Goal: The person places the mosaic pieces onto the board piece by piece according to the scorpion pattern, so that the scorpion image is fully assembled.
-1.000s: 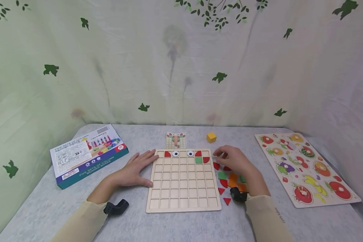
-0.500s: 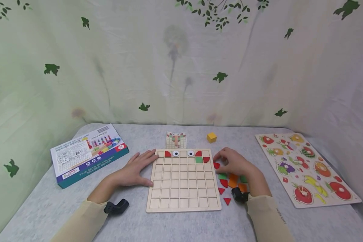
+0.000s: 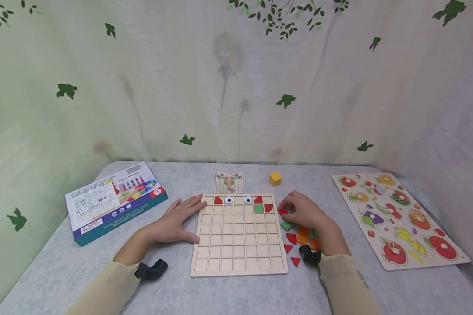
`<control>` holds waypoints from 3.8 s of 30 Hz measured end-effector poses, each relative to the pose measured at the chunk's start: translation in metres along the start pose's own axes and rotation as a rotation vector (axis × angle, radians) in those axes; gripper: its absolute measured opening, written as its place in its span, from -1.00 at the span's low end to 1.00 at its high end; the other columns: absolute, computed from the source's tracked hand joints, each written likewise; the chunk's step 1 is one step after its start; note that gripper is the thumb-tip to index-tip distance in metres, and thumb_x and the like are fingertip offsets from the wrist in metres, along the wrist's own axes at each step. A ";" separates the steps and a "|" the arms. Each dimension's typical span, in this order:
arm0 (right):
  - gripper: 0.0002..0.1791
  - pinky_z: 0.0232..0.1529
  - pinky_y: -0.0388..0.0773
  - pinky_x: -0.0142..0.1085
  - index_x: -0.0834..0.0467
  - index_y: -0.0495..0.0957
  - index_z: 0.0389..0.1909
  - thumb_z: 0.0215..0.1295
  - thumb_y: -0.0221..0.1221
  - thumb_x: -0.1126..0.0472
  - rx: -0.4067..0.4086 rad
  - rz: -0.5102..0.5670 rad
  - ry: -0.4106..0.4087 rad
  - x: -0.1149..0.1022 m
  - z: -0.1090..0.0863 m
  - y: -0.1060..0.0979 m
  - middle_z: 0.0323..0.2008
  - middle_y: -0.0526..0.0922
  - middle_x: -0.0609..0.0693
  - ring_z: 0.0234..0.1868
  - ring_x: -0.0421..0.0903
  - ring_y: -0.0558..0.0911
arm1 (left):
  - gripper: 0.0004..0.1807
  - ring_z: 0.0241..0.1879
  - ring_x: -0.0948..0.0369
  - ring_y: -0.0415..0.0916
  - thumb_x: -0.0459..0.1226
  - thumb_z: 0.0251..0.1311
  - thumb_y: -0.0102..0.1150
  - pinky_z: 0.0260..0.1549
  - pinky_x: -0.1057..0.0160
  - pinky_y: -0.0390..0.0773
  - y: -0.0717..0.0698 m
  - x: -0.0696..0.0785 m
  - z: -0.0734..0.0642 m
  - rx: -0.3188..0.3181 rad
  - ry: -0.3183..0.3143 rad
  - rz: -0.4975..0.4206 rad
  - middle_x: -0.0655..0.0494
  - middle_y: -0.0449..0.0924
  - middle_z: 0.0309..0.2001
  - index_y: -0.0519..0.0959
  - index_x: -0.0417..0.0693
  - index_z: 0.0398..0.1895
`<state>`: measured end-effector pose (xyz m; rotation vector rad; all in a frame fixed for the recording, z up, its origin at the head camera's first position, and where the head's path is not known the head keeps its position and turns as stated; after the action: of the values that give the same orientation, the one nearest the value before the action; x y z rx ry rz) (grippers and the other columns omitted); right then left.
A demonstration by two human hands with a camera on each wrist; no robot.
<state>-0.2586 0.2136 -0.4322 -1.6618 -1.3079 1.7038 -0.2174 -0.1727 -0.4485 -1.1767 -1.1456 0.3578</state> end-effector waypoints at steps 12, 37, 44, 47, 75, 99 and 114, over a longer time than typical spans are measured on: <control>-0.84 -0.12 0.52 -0.29 0.04 0.61 -0.13 0.29 0.30 0.21 0.009 0.073 0.059 -0.001 -0.003 -0.004 -0.19 0.56 0.01 -0.15 -0.04 0.49 | 0.17 0.62 -0.06 -0.21 0.27 -0.06 0.42 0.53 -0.27 -0.33 0.000 0.000 0.000 0.000 0.000 0.004 0.01 -0.13 0.64 0.11 0.07 0.59; -0.84 -0.11 0.56 -0.27 0.03 0.63 -0.10 0.34 0.28 0.15 0.160 0.160 -0.034 -0.021 -0.004 -0.014 -0.19 0.70 -0.04 -0.14 -0.06 0.58 | 0.18 0.63 -0.04 -0.23 0.28 -0.07 0.41 0.53 -0.27 -0.33 -0.001 0.001 -0.001 -0.013 -0.005 0.008 0.03 -0.15 0.64 0.09 0.09 0.59; -0.83 -0.14 0.64 -0.22 0.08 0.56 -0.11 0.34 0.29 0.17 0.173 0.264 -0.082 -0.044 0.003 -0.014 -0.20 0.67 0.01 -0.19 -0.02 0.60 | 0.17 0.63 -0.03 -0.23 0.27 -0.05 0.42 0.53 -0.26 -0.33 -0.001 0.002 -0.001 -0.012 -0.011 0.001 0.03 -0.15 0.64 0.10 0.08 0.59; -0.81 -0.14 0.69 -0.10 0.10 0.56 -0.01 0.40 0.21 0.23 0.145 0.336 -0.130 -0.056 0.009 -0.014 -0.19 0.65 0.08 -0.25 0.03 0.64 | 0.17 0.63 -0.04 -0.22 0.27 -0.05 0.42 0.53 -0.27 -0.33 -0.002 0.002 -0.001 -0.008 -0.007 0.005 0.02 -0.14 0.64 0.10 0.07 0.59; -0.91 -0.26 0.60 -0.25 0.07 0.62 -0.21 0.32 0.30 0.20 0.095 0.354 -0.105 -0.073 0.026 0.026 -0.29 0.65 0.00 -0.31 -0.07 0.58 | 0.16 0.63 -0.06 -0.23 0.25 -0.04 0.42 0.53 -0.27 -0.35 -0.001 0.003 -0.001 -0.016 -0.012 -0.012 0.01 -0.14 0.64 0.10 0.08 0.59; -0.94 -0.14 0.57 -0.25 -0.01 0.64 -0.35 0.30 0.33 0.16 0.141 0.151 -0.063 -0.083 0.032 0.037 -0.31 0.70 -0.10 -0.29 -0.16 0.58 | 0.16 0.63 -0.03 -0.21 0.26 -0.05 0.42 0.53 -0.27 -0.33 0.000 0.000 -0.001 -0.004 -0.001 -0.012 0.02 -0.13 0.64 0.11 0.08 0.59; -0.84 -0.19 0.50 -0.27 -0.05 0.74 -0.16 0.28 0.32 0.24 0.064 -0.008 -0.202 -0.071 0.024 0.024 -0.18 0.67 -0.12 -0.25 -0.18 0.52 | 0.16 0.62 -0.05 -0.20 0.24 -0.06 0.44 0.53 -0.27 -0.32 -0.001 0.003 -0.001 -0.006 -0.008 -0.009 0.01 -0.12 0.64 0.12 0.06 0.58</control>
<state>-0.2592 0.1361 -0.4181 -1.4778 -1.3320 1.9289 -0.2160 -0.1715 -0.4458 -1.1760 -1.1593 0.3524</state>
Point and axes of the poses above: each hand's wrist, its own z-axis towards the middle knuckle, its own y-axis out of the palm, x = y × z, the point moved 2 cm from there along z, towards the middle knuckle
